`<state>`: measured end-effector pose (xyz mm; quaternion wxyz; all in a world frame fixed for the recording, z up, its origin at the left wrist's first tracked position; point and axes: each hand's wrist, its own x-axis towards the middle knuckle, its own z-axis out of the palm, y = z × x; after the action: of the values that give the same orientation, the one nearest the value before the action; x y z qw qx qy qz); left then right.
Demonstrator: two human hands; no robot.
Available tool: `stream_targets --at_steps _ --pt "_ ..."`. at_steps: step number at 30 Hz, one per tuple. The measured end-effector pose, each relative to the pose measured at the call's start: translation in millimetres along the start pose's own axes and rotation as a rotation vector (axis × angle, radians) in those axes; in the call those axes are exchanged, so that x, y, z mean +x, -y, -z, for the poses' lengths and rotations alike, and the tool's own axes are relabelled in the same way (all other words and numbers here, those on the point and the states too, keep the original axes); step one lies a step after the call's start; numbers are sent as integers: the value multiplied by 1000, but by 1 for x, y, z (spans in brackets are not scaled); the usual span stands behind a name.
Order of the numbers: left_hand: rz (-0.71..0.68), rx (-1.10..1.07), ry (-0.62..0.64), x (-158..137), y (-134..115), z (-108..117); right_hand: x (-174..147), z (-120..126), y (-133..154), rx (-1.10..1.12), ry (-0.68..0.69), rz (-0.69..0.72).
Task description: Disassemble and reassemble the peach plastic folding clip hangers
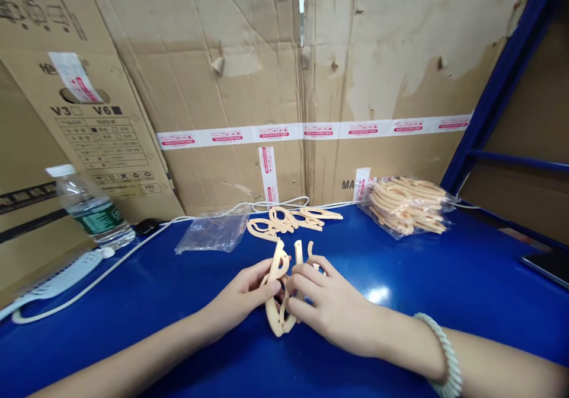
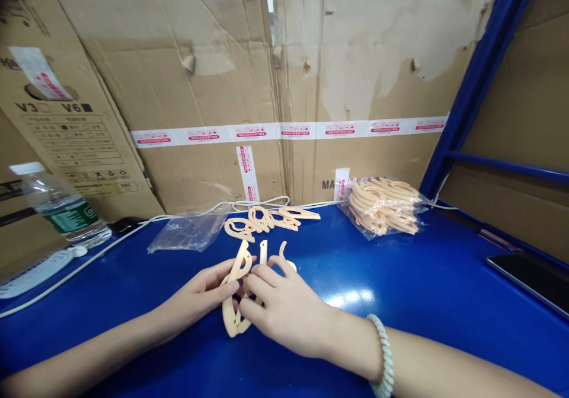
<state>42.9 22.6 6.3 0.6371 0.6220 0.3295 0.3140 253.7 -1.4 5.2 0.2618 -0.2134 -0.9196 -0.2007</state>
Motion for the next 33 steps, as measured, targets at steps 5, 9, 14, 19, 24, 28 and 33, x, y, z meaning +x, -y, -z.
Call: stream_targets --at_steps 5,9,14,19,24,28,33 --pt "38 -18 -79 -1 0 0 -1 -2 -3 -58 76 -19" --pt "-49 -26 -152 -1 0 -1 0 -1 -7 -82 201 -83" --pt "-137 -21 -215 -4 -2 -7 4 1 -7 -101 342 -170" --pt "-174 -66 -264 -7 -1 -11 7 4 -3 -155 326 -170" --pt "-164 -125 -298 -4 4 -10 7 2 -2 -205 295 -130" --pt "-134 -171 -321 -1 7 -10 7 -2 -3 -229 273 -97" --pt "-120 -206 -334 -1 6 -11 5 -5 -5 -244 249 -76"
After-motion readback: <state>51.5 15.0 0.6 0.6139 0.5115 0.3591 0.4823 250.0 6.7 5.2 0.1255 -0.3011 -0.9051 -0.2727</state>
